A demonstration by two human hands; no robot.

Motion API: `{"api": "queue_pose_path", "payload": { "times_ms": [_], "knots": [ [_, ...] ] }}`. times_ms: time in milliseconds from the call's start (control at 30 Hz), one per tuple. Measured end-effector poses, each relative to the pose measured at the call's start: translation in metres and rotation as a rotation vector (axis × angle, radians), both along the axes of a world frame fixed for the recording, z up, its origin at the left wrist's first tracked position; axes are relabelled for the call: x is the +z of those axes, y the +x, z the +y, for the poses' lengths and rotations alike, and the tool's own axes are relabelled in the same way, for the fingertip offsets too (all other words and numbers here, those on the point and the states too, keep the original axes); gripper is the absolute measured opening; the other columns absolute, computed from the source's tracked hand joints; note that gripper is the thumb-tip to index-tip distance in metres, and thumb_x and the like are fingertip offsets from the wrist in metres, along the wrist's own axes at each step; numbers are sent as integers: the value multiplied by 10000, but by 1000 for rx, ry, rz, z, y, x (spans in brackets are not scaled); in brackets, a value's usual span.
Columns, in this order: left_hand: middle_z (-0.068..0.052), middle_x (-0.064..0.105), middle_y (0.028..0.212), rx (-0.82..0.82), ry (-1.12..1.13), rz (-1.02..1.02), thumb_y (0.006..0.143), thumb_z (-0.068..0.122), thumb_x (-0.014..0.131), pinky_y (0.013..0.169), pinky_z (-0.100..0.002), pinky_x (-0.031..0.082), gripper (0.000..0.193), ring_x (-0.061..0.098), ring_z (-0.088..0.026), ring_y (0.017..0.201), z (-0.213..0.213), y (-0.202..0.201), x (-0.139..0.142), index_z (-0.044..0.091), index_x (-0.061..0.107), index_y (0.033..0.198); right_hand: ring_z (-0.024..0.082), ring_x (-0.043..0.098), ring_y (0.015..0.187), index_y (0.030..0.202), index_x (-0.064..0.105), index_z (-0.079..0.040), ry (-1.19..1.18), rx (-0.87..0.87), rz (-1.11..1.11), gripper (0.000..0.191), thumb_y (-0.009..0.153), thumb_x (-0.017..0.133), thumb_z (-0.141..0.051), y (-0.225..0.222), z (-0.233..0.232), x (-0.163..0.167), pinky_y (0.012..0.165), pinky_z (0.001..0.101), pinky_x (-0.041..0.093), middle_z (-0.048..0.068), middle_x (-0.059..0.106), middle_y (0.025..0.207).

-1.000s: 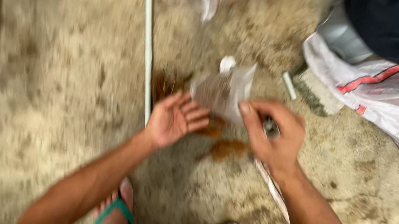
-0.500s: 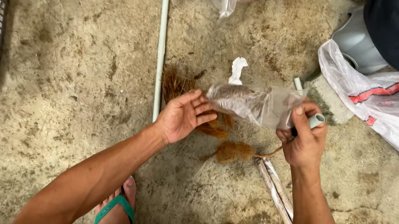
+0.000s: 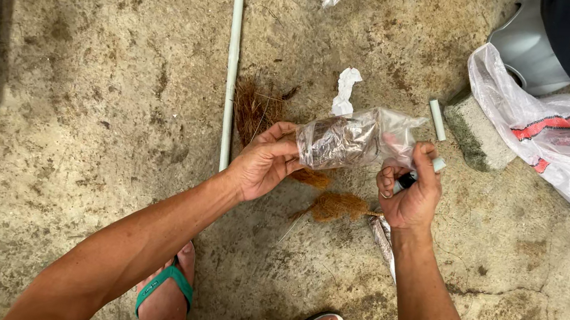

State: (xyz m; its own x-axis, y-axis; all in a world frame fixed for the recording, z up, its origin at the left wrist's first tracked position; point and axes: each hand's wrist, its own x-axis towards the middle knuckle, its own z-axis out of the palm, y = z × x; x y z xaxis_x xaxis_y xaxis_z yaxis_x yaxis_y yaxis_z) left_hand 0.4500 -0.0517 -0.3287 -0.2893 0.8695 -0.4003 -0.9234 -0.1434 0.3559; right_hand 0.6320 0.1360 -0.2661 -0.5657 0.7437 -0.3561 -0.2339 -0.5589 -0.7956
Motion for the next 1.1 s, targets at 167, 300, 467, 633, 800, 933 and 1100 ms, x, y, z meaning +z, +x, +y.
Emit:
{"api": "queue_pose_path", "payload": {
  "times_ms": [167,300,467,633,800,933,1100],
  "knots": [
    [-77,689,1179,-17,4,17,854,124,779,984,-412,547,448,660,-190,1102,-1,0,-1,72,563,1242,167,537,495,1032,556,-166,25,-6,-18,136,1017,679,-221,-4,-9,1,420,262,376,72,588,669],
    [-64,682,1135,-66,-53,42,842,183,821,950,-408,561,463,657,-194,1072,-1,-1,-2,77,548,1200,166,541,487,1043,551,-152,69,23,-61,117,1017,650,-209,-6,-15,1,398,264,373,55,609,720],
    [-73,690,1093,-131,-137,135,818,192,851,855,-331,593,483,660,-189,1018,-1,1,-3,71,576,1196,158,571,493,1049,544,-153,48,27,-81,115,1034,643,-208,-6,-22,-2,386,250,383,39,598,711],
    [-78,688,1081,-107,-232,155,786,184,869,812,-329,601,554,668,-185,1000,0,3,-3,101,495,1186,134,612,509,1046,539,-135,38,91,-92,133,1037,645,-216,-9,-30,-6,378,224,418,36,629,741],
    [-165,713,1108,-91,-298,222,752,120,859,871,-354,625,583,701,-239,1009,3,5,-2,82,475,1189,124,610,477,1038,538,-125,39,177,-99,153,1032,651,-228,-11,-37,-9,359,220,424,32,615,669],
    [-218,702,1102,-53,-305,215,736,34,843,901,-383,622,596,693,-283,1013,1,2,-2,55,485,1212,103,584,457,989,557,-121,109,98,-169,144,1043,644,-223,-9,-25,-5,361,226,433,21,598,628],
    [-186,694,1112,-81,-440,259,726,46,851,945,-339,626,625,696,-261,1044,-10,-4,-3,66,515,1253,98,575,468,938,615,-94,354,49,-371,156,1043,676,-192,-8,7,0,372,220,407,23,614,630]
  ]
}}
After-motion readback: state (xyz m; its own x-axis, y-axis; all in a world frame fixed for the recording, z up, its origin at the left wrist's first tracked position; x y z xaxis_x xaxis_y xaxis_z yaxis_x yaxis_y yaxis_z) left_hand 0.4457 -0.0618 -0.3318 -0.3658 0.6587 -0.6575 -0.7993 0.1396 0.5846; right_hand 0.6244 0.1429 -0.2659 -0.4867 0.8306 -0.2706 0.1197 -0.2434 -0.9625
